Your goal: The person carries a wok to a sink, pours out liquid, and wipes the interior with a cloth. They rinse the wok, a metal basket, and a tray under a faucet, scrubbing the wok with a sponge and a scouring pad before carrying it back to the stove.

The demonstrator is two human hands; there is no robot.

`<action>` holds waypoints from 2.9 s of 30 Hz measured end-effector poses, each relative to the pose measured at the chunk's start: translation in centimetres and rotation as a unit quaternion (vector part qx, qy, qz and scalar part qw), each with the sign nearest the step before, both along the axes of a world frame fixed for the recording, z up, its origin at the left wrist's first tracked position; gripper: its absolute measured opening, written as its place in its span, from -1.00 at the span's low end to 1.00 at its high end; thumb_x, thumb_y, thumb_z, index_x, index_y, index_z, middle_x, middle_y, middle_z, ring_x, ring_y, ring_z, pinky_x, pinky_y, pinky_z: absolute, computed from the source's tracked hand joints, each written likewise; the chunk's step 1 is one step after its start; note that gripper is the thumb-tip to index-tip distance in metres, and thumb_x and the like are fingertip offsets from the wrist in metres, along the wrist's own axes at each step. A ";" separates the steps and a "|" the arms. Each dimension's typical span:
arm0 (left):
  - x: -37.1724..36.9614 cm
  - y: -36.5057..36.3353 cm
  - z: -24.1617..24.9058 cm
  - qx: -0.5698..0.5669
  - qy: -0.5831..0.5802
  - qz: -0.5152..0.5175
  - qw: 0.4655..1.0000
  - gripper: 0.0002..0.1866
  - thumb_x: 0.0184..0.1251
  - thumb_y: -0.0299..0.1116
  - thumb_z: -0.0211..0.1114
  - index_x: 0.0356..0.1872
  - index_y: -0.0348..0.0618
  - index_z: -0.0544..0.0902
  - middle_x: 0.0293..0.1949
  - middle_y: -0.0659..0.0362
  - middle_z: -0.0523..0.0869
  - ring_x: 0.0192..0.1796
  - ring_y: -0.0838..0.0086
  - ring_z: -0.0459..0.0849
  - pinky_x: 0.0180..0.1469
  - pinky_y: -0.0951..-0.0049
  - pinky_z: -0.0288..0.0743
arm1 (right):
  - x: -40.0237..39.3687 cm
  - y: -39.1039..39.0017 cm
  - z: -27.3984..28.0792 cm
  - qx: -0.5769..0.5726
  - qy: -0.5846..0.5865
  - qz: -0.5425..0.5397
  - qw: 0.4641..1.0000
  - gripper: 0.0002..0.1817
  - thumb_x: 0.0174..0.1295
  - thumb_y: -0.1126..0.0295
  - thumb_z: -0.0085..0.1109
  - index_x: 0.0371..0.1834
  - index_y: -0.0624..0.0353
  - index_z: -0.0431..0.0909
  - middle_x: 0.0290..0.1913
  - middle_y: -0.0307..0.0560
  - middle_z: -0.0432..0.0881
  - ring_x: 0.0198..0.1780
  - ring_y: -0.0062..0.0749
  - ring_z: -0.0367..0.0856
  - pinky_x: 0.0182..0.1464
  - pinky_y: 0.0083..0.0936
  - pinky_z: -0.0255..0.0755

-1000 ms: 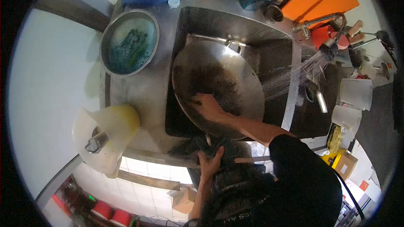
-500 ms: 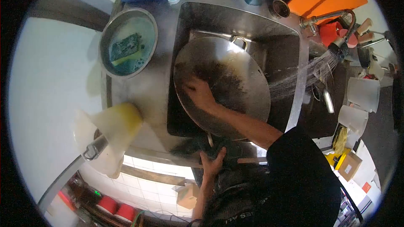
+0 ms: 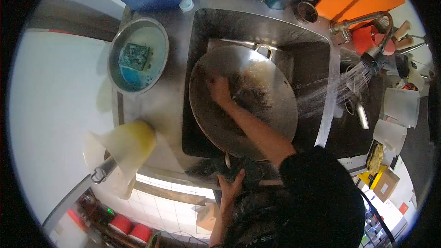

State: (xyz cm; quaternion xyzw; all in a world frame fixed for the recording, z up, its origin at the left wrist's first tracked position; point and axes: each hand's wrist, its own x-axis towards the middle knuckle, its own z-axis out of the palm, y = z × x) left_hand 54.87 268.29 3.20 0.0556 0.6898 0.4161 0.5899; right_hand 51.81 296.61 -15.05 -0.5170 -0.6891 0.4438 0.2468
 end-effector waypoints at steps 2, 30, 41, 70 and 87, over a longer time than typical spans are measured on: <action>-0.1 -1.3 -0.8 -0.072 0.000 -0.016 0.997 -0.04 0.17 -0.36 0.46 0.49 -0.31 0.01 0.37 -0.08 0.33 0.35 0.19 0.34 0.38 0.17 0.24 | -1.3 2.0 -2.1 -0.029 -0.019 -0.064 0.997 -0.74 0.28 0.43 0.17 -0.03 0.31 0.65 -0.13 0.26 0.68 -0.11 0.11 0.69 -0.05 -0.14 0.52; 0.5 -1.7 -1.0 -0.007 0.039 0.051 0.998 -0.19 0.12 -0.39 0.52 0.34 -0.31 0.24 0.14 0.05 0.54 0.16 0.36 0.52 0.25 0.34 0.41 | 16.6 -3.3 -8.1 0.066 -0.200 0.107 0.972 -0.62 0.38 0.32 -0.02 0.19 0.21 0.53 0.03 0.02 0.64 0.07 -0.13 0.58 0.18 -0.23 0.46; 0.6 -2.9 -2.1 -0.068 0.013 0.075 0.995 -0.17 0.09 -0.42 0.52 0.34 -0.34 0.21 0.13 0.03 0.54 0.14 0.35 0.53 0.19 0.35 0.46 | 29.5 -0.9 -11.0 -0.085 -0.309 0.141 0.937 -0.64 0.43 0.34 -0.07 0.23 0.16 0.48 0.03 0.04 0.63 0.05 -0.11 0.60 0.15 -0.17 0.49; 1.0 0.4 0.3 -0.015 0.023 0.125 0.992 -0.31 0.16 -0.40 0.48 0.27 -0.34 0.34 0.00 0.09 0.62 -0.07 0.39 0.62 0.03 0.39 0.53 | 27.0 -10.8 6.4 -0.190 -0.160 0.104 0.963 -0.73 0.23 0.42 0.12 -0.06 0.19 0.71 -0.03 0.17 0.70 -0.05 0.01 0.70 0.04 -0.15 0.54; 0.4 -0.2 -0.4 -0.030 0.044 0.063 0.997 -0.17 0.13 -0.36 0.50 0.37 -0.33 0.21 0.23 0.00 0.45 0.24 0.33 0.44 0.31 0.30 0.31 | 20.1 -12.9 2.8 -0.317 -0.016 0.067 0.946 -0.77 0.30 0.34 0.12 -0.11 0.21 0.65 -0.05 0.17 0.60 -0.10 0.07 0.60 -0.06 -0.18 0.49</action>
